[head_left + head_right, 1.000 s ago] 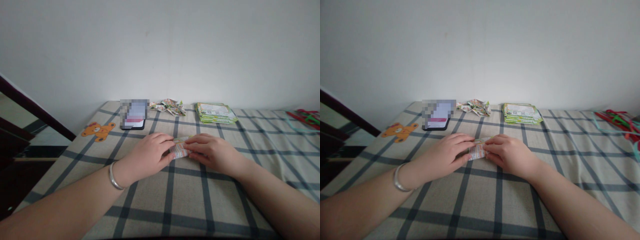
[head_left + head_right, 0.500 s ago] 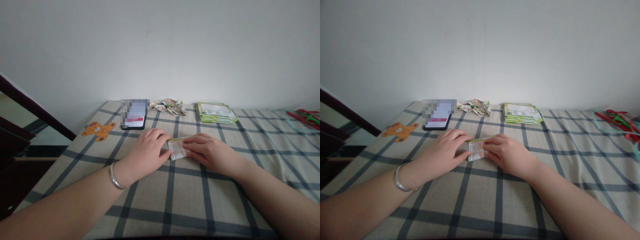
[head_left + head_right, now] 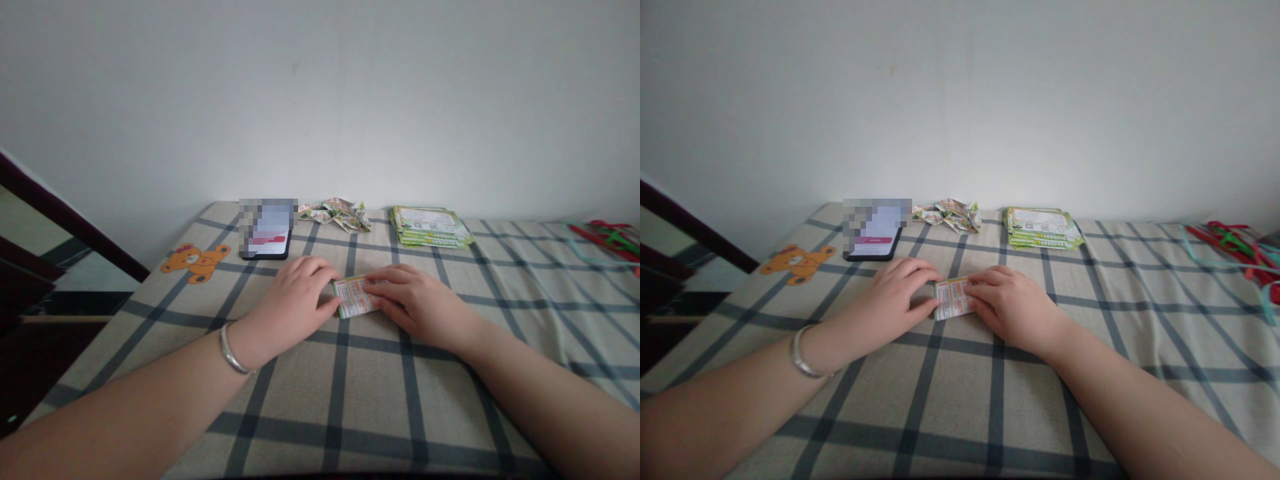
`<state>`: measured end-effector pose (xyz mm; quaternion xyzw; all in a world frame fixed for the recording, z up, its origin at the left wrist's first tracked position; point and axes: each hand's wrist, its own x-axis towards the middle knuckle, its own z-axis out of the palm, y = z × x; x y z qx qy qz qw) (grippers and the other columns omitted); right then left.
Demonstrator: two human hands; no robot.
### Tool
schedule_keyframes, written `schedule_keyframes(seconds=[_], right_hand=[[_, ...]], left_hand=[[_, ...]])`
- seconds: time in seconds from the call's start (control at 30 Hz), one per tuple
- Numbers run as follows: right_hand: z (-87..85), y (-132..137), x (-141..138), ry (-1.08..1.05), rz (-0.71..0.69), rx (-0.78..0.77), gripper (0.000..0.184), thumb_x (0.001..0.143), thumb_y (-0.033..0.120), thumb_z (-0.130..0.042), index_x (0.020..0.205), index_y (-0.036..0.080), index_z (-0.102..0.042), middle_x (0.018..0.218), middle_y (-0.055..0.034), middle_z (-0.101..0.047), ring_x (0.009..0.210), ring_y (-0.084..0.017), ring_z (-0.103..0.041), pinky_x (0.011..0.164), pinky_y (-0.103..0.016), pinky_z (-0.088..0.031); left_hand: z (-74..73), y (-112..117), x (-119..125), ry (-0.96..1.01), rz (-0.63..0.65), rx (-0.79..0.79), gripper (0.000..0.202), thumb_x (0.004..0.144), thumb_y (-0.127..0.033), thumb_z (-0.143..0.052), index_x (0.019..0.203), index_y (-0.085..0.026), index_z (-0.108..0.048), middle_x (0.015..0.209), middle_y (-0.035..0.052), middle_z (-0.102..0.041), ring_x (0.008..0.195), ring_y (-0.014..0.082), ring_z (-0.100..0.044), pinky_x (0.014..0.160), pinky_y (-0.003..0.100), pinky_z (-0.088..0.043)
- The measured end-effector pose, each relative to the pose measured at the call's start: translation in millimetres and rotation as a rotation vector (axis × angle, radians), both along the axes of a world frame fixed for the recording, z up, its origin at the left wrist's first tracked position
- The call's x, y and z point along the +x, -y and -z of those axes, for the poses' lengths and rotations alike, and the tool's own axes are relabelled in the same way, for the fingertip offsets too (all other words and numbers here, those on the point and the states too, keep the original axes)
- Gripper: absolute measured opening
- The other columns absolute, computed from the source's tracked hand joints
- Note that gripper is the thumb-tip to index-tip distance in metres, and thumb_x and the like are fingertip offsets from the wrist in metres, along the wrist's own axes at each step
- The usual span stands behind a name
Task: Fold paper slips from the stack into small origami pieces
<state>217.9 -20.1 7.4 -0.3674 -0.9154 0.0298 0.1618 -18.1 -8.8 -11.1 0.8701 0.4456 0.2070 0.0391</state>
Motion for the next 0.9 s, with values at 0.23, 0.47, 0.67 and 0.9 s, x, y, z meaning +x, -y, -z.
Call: schedule_keyframes(seconds=[0.23, 0.47, 0.67, 0.9], right_hand=[[8.7, -5, -7, -0.056, 0.094, 0.018, 0.025, 0.091, 0.021, -0.05, 0.109, 0.019, -0.068, 0.112, -0.0081, -0.068, 0.103, -0.022, -0.059, 0.093, -0.04, -0.049], [18.8, -14, -9, -0.069, 0.266, 0.098, 0.021, 0.081, 0.027, -0.06, 0.099, 0.017, -0.064, 0.104, -0.0118, -0.063, 0.098, -0.027, -0.057, 0.088, -0.045, -0.049], [24.0, -20, -7, -0.11, 0.281, 0.074, 0.023, 0.074, 0.028, -0.065, 0.094, 0.018, -0.061, 0.106, -0.0113, -0.06, 0.102, -0.028, -0.055, 0.091, -0.045, -0.048], [33.8, -25, -3, -0.147, 0.254, 0.085, 0.029, 0.078, 0.038, -0.065, 0.097, 0.017, -0.058, 0.12, -0.0154, -0.055, 0.115, -0.03, -0.051, 0.1, -0.048, -0.044]], left_hand=[[4.4, -2, 0, 0.023, 0.01, 0.03, 0.025, 0.083, -0.027, -0.062, 0.106, -0.022, -0.058, 0.115, 0.0041, -0.058, 0.111, 0.0236, -0.05, 0.101, 0.043, -0.04], [7.8, -5, 2, 0.057, 0.006, 0.029, 0.021, 0.083, -0.025, -0.062, 0.103, -0.021, -0.058, 0.118, 0.0045, -0.057, 0.115, 0.0231, -0.049, 0.104, 0.043, -0.037], [8.2, -4, 2, 0.072, 0.013, 0.007, 0.02, 0.084, -0.024, -0.06, 0.103, -0.02, -0.057, 0.121, 0.0052, -0.056, 0.119, 0.0224, -0.047, 0.106, 0.042, -0.037], [7.2, -2, 2, 0.04, 0.044, 0.005, 0.027, 0.086, -0.024, -0.057, 0.113, -0.022, -0.056, 0.127, 0.0065, -0.053, 0.124, 0.0229, -0.044, 0.109, 0.044, -0.035]])
